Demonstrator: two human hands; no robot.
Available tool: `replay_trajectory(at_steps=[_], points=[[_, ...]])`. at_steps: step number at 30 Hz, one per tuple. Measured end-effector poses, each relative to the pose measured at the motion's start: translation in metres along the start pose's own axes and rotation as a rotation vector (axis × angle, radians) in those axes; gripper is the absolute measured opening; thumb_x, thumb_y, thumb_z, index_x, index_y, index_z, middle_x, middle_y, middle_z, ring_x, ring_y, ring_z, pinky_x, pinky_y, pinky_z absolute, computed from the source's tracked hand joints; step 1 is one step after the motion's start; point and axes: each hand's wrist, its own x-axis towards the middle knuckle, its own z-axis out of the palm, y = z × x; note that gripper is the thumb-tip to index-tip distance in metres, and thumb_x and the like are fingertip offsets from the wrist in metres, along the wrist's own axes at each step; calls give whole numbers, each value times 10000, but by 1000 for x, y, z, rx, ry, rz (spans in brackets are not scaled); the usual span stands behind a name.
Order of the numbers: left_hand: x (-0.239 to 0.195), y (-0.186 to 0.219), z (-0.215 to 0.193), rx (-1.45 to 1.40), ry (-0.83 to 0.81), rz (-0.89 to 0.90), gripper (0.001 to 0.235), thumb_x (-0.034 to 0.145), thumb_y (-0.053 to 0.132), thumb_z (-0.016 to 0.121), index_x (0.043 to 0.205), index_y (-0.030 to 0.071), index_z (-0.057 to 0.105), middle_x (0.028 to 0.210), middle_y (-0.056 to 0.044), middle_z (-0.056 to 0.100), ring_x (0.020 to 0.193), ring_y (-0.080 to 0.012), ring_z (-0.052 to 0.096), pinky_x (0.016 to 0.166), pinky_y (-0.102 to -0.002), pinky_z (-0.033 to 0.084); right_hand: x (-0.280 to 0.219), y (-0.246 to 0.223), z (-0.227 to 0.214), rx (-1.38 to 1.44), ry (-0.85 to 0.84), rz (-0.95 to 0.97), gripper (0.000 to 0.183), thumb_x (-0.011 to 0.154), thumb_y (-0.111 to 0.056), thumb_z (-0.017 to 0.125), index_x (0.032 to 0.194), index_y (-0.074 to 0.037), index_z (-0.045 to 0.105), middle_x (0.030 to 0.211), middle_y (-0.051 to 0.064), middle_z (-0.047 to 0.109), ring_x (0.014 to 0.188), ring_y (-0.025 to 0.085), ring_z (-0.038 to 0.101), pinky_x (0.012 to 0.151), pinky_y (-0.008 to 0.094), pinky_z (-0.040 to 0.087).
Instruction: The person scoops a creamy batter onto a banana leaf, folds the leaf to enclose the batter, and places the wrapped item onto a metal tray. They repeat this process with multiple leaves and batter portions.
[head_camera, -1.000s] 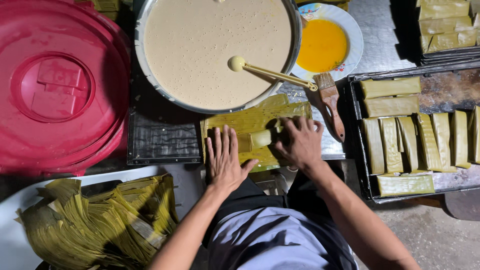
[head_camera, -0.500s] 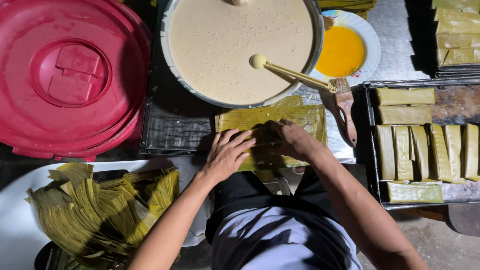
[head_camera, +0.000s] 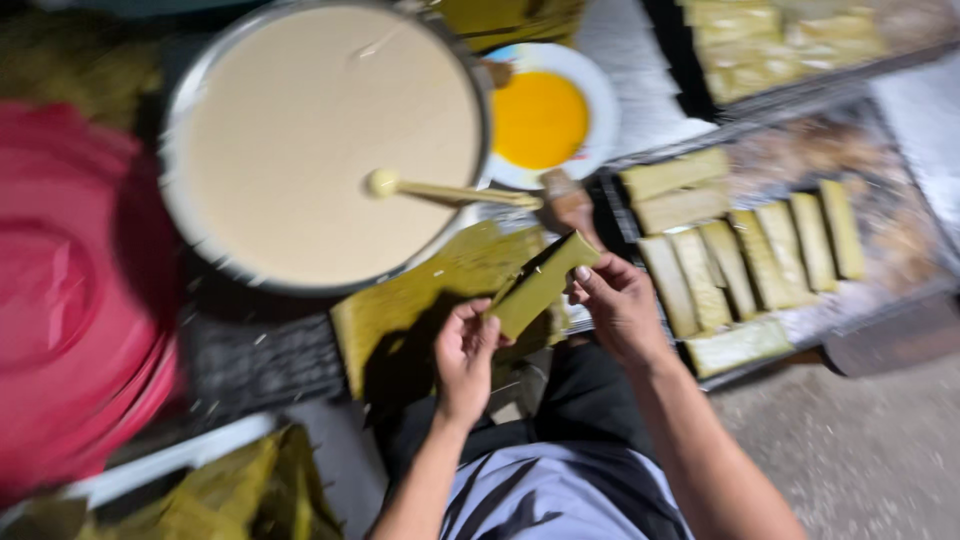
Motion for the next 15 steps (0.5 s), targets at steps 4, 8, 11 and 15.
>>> replay_trajectory(at_steps=[4, 8, 11, 15], points=[[-7, -23, 91, -145, -170, -63, 282, 972, 102, 718, 1187, 0, 566, 1059, -54, 708, 941, -101, 656, 876, -241, 532, -20, -17, -21, 146, 345, -139, 180, 1063, -246, 555, 1088, -72, 592, 968, 22, 671, 884, 112, 638, 812, 299, 538], [-16, -36, 154, 87, -353, -167, 328, 930, 78, 772, 1195, -4, 596, 1076, -98, 713, 981, -143, 671, 898, -279, 544, -27, -43, -68, -485, 623, -232, 425, 1132, -412, 370, 1105, -52, 594, 969, 33, 593, 865, 128, 540, 788, 303, 491], [-17, -31, 165, 320, -472, -123, 449, 878, 102, 792, 1273, 2, 604, 1250, -117, 687, 1143, -195, 664, 946, -324, 549, -30, -76, -138, -633, 627, -121, 489, 1102, -444, 267, 1018, -66, 566, 829, 60, 576, 711, 182, 544, 610, 351, 480], [-3, -32, 116, 480, -323, -113, 472, 839, 153, 786, 1271, 7, 665, 1296, -137, 729, 1215, -250, 693, 977, -372, 556, 6, -144, -283, -1141, 633, -289, 475, 1158, -463, 348, 988, -69, 552, 802, 94, 574, 702, 223, 554, 616, 381, 484]])
